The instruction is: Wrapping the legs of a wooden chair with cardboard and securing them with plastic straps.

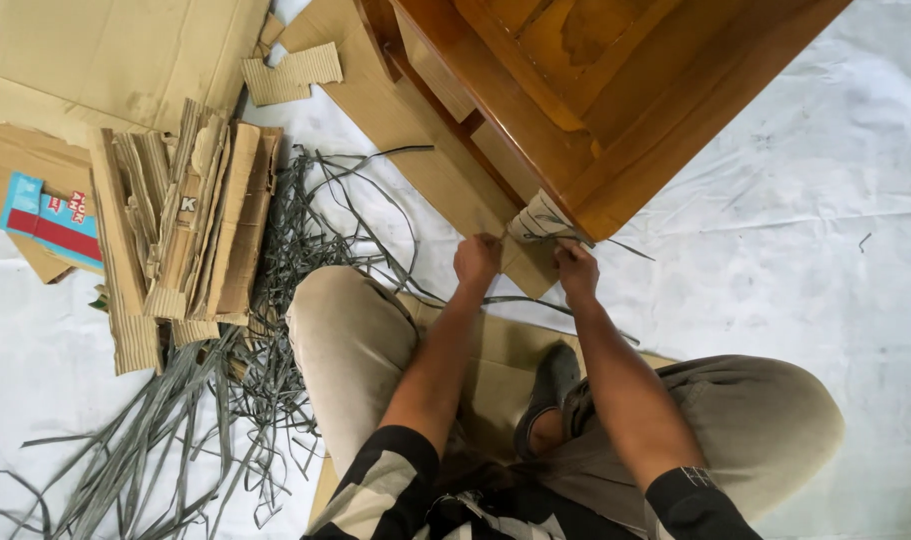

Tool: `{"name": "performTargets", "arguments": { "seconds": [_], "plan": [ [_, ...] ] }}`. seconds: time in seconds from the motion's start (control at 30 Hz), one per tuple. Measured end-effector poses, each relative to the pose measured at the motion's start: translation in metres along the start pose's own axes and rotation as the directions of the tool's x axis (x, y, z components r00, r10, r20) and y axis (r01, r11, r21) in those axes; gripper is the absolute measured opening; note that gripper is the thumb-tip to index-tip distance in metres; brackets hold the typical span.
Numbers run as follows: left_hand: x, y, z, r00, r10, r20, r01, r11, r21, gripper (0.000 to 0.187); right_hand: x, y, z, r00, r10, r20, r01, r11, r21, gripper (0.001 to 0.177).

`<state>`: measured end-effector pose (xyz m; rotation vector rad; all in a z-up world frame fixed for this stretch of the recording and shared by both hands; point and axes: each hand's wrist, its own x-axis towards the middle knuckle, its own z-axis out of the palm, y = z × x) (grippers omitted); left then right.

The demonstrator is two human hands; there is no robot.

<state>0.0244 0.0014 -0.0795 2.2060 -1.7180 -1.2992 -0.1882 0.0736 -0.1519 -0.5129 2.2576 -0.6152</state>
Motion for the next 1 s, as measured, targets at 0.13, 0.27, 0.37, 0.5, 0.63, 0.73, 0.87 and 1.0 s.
{"name": "performTargets", "arguments": {
  "seconds": [0.13,0.27,0.37,0.5,0.63,0.73,0.87,1.0],
  "plan": [
    [-0.023,0.007,-0.005,0.999,0.039,-0.031,-0.042,0.994,-0.105,0.018,-0.051,-0.017,-0.015,0.994,-0.107,-0.008,0.107,0.991,0.08,0.03],
    [-0.021,-0.002,0.017,0.999,0.037,0.013,-0.034,0.979,-0.202,0.022,-0.064,-0.011,-0.011,0.991,-0.133,-0.001,0.133,0.991,0.011,0.023],
    [-0.016,-0.008,0.029,0.997,0.021,0.081,-0.004,0.977,-0.215,0.025,-0.083,-0.021,-0.024,0.957,-0.283,0.071,0.29,0.904,-0.314,0.028],
    [-0.025,-0.009,0.04,0.993,-0.026,0.114,0.062,0.945,-0.322,0.024,-0.112,-0.042,-0.023,0.935,-0.306,0.178,0.351,0.865,-0.359,0.032],
    [-0.017,-0.02,0.062,0.978,-0.116,0.171,0.182,0.874,-0.451,0.033,-0.121,-0.044,-0.024,0.874,-0.436,0.217,0.487,0.787,-0.379,0.024],
    [-0.006,-0.033,0.08,0.972,-0.143,0.186,0.222,0.814,-0.537,0.036,-0.13,-0.047,-0.029,0.853,-0.456,0.254,0.521,0.765,-0.378,0.025],
    [-0.006,-0.035,0.086,0.972,-0.075,0.223,0.197,0.779,-0.595,0.029,-0.146,-0.054,-0.037,0.824,-0.46,0.333,0.558,0.761,-0.33,0.026],
    [-0.013,-0.022,0.089,0.967,-0.062,0.246,0.211,0.736,-0.643,0.024,-0.144,-0.044,-0.036,0.826,-0.444,0.346,0.552,0.759,-0.344,0.023]
  ]
}}
